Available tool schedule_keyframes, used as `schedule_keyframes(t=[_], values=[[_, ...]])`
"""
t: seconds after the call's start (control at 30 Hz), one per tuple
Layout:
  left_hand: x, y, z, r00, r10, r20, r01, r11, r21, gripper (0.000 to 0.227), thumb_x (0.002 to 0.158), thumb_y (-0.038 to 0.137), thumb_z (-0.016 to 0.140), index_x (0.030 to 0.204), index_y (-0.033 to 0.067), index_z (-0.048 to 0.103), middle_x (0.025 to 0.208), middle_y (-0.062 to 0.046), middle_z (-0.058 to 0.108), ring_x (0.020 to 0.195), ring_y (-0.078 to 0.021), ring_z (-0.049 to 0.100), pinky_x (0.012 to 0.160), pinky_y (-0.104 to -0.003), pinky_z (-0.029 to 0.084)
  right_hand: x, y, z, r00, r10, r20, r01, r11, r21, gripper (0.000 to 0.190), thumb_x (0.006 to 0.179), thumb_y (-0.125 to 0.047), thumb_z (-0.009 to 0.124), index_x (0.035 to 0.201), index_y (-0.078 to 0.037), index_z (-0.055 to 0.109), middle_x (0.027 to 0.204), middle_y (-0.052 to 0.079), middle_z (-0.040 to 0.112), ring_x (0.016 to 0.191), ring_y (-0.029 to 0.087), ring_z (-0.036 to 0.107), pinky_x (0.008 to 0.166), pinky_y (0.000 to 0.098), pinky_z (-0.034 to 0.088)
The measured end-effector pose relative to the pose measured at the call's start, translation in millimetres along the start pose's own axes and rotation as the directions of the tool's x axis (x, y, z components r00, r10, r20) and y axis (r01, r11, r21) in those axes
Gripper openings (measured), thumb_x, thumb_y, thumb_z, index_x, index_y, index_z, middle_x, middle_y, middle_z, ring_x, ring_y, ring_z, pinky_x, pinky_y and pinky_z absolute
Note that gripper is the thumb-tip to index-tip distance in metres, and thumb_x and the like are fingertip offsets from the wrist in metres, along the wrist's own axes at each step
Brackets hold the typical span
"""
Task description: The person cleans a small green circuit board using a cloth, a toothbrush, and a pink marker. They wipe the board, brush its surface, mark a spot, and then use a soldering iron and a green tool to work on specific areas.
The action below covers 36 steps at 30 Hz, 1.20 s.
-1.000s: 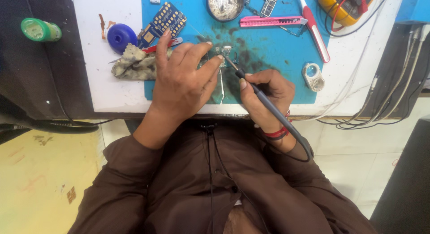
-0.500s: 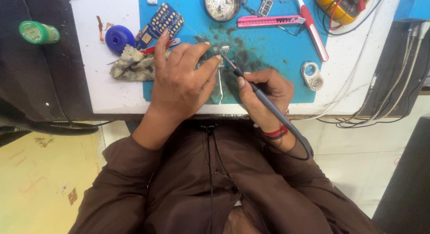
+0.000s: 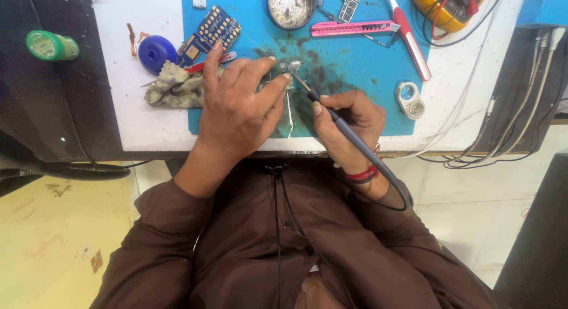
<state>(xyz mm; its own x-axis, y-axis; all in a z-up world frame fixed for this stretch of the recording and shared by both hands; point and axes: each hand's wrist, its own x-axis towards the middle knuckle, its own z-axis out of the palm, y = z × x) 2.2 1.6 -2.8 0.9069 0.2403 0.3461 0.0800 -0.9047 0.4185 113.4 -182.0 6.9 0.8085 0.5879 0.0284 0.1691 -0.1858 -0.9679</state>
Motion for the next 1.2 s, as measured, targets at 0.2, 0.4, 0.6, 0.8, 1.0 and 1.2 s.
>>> schedule_keyframes(t=[0.2, 0.4, 0.6, 0.8, 1.0, 1.2], values=[[0.3, 0.7, 0.0, 1.0, -0.006, 0.006, 0.006, 1.0, 0.0, 0.027, 0.097, 0.022, 0.079, 0.123, 0.016, 0.077, 0.132, -0.006, 0.064, 0.12, -0.0251, 0.059, 0.125, -0.055, 0.023, 0.5, -1.0, -0.1, 1.0, -0.022, -0.002, 0.022, 1.0, -0.01, 0.009, 0.094, 0.003, 0.075, 0.098, 0.002, 0.067, 0.081, 0.002, 0.068, 0.07, 0.002, 0.057, 0.062, 0.0206, 0.044], [0.8, 0.5, -0.8, 1.0, -0.002, 0.009, 0.002, 1.0, -0.001, 0.027, 0.096, 0.022, 0.079, 0.123, 0.0163, 0.077, 0.132, -0.006, 0.064, 0.12, -0.025, 0.059, 0.125, -0.055, 0.023, 1.4, -1.1, 0.8, 1.0, -0.02, -0.006, 0.02, 1.0, 0.004, 0.01, 0.094, 0.002, 0.076, 0.099, 0.001, 0.067, 0.081, 0.001, 0.068, 0.07, 0.002, 0.057, 0.062, 0.0205, 0.044], [1.2, 0.3, -0.7, 1.0, -0.003, 0.006, 0.003, 1.0, -0.009, 0.027, 0.096, 0.022, 0.079, 0.122, 0.0161, 0.077, 0.132, -0.006, 0.064, 0.119, -0.0249, 0.059, 0.126, -0.055, 0.023, 0.8, -0.4, 0.5, 1.0, -0.018, -0.008, 0.018, 1.0, -0.016, 0.01, 0.095, 0.001, 0.076, 0.1, 0.001, 0.068, 0.084, 0.002, 0.07, 0.072, 0.003, 0.058, 0.064, 0.0205, 0.045], [1.0, 0.2, -1.0, 1.0, -0.007, 0.01, 0.007, 1.0, -0.006, 0.028, 0.096, 0.022, 0.079, 0.123, 0.0162, 0.076, 0.131, -0.006, 0.064, 0.119, -0.0249, 0.059, 0.125, -0.055, 0.022, 0.7, 1.1, 1.5, 0.999, -0.034, -0.019, 0.034, 0.999, -0.021, 0.01, 0.095, 0.001, 0.076, 0.1, 0.001, 0.068, 0.084, 0.002, 0.07, 0.072, 0.002, 0.058, 0.064, 0.0202, 0.045], [0.8, -0.5, -0.3, 1.0, -0.007, 0.011, 0.007, 1.0, -0.005, 0.028, 0.096, 0.022, 0.079, 0.123, 0.0163, 0.076, 0.131, -0.006, 0.064, 0.119, -0.0248, 0.059, 0.125, -0.055, 0.022, 0.8, 1.0, 1.3, 1.0, -0.01, -0.014, 0.01, 1.0, -0.005, 0.01, 0.095, 0.0, 0.076, 0.1, 0.001, 0.067, 0.082, 0.001, 0.069, 0.071, 0.002, 0.058, 0.062, 0.0197, 0.044], [0.4, -0.4, -0.6, 1.0, -0.006, 0.011, 0.006, 1.0, -0.004, 0.028, 0.096, 0.022, 0.078, 0.123, 0.0163, 0.076, 0.132, -0.006, 0.064, 0.12, -0.0248, 0.058, 0.125, -0.055, 0.022, 0.6, 2.0, 1.2, 1.0, -0.026, -0.011, 0.026, 1.0, 0.007, 0.01, 0.097, 0.001, 0.075, 0.103, 0.001, 0.067, 0.085, 0.002, 0.069, 0.073, 0.002, 0.058, 0.065, 0.0204, 0.046]])
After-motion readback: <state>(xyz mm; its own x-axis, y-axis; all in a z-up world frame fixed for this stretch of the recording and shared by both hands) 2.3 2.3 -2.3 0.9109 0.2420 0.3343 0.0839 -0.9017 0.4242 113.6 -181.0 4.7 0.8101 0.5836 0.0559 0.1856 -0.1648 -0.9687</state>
